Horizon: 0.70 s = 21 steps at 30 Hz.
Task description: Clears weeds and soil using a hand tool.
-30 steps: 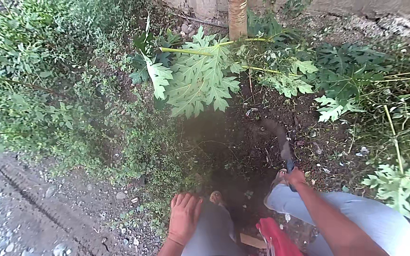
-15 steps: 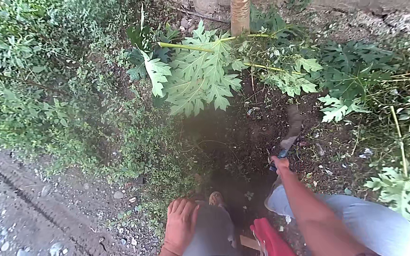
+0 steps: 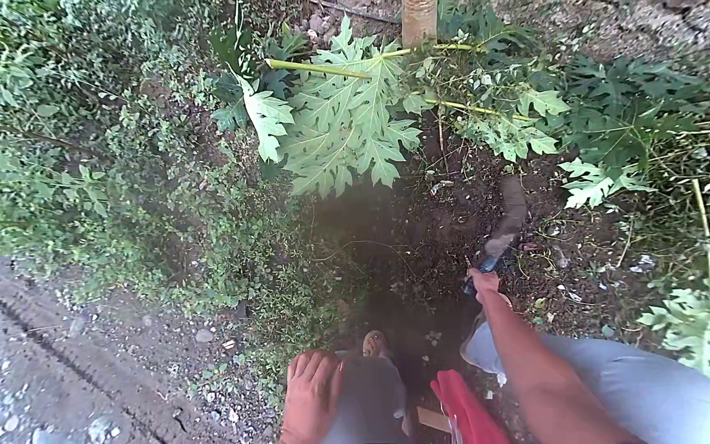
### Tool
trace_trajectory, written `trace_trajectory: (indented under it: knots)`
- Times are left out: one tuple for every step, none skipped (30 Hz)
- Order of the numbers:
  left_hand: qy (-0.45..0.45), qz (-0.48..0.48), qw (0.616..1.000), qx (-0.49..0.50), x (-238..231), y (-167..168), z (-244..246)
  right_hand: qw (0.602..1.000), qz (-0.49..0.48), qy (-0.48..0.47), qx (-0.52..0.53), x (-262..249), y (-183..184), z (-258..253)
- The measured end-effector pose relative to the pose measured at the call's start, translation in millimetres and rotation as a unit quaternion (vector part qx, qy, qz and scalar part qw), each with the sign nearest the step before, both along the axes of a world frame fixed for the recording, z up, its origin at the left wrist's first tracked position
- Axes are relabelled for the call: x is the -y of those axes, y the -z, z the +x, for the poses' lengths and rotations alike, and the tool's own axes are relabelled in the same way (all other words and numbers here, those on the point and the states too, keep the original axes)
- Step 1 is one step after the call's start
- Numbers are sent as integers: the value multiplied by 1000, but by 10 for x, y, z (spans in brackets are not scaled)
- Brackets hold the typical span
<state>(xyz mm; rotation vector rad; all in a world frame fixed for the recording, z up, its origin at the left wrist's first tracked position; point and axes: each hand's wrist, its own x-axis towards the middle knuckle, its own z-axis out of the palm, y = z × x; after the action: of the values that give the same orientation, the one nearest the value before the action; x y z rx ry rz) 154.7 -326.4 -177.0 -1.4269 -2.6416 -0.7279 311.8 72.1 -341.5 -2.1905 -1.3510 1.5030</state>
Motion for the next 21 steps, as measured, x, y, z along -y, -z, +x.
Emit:
trace_trajectory:
  knots:
    - [0,-1,1000,-1,-1,-2,2,990,-28,-108,81,-11,14,42]
    - [0,0,1000,-3,-1,-5,-2,965,-48,-212,147,-33,-3,82]
    - [0,0,1000,-4,6,-3,-9,936,-53,-289,195,-63,-41,105]
    - [-1,0,1000,-2,20,5,-11,913,-47,-335,226,-103,-98,117]
    - [-3,1,1000,0,38,13,-11,904,-38,-353,239,-145,-155,124]
    - [-3,3,1000,2,58,19,-14,906,-29,-349,237,-185,-197,119]
    - [-5,4,1000,2,70,25,-17,918,-20,-328,223,-221,-225,102]
    - [-5,5,1000,3,77,26,-16,936,-10,-290,198,-244,-238,73]
    - [-4,3,1000,5,86,23,-13,958,3,-238,159,-245,-233,23]
    - [-5,1,1000,5,96,20,-12,979,16,-173,109,-227,-209,-60]
    - [-5,1,1000,5,103,20,-14,992,23,-108,55,-203,-174,-176]
    - [-6,1,1000,5,108,23,-18,998,22,-53,8,-177,-146,-303]
    - [-6,-1,1000,5,109,24,-23,1000,14,-22,-17,-160,-122,-414]
    - [-7,-1,1000,7,106,22,-25,999,0,-33,-9,-151,-101,-481]
    - [-8,-2,1000,7,100,16,-23,996,-18,-86,30,-149,-82,-495]
    - [-9,-3,1000,6,95,10,-19,981,-39,-171,87,-154,-69,-465]
    - [-10,-2,1000,5,92,8,-19,954,-53,-256,144,-154,-63,-413]
    - [-10,-2,1000,6,96,12,-24,926,-52,-324,188,-159,-58,-349]
    - [-11,-1,1000,8,105,19,-23,899,-43,-374,226,-179,-67,-281]
    - [-11,0,1000,11,119,20,-18,878,-32,-406,251,-215,-87,-206]
    - [-12,0,1000,12,131,21,-19,869,-22,-421,261,-266,-127,-141]
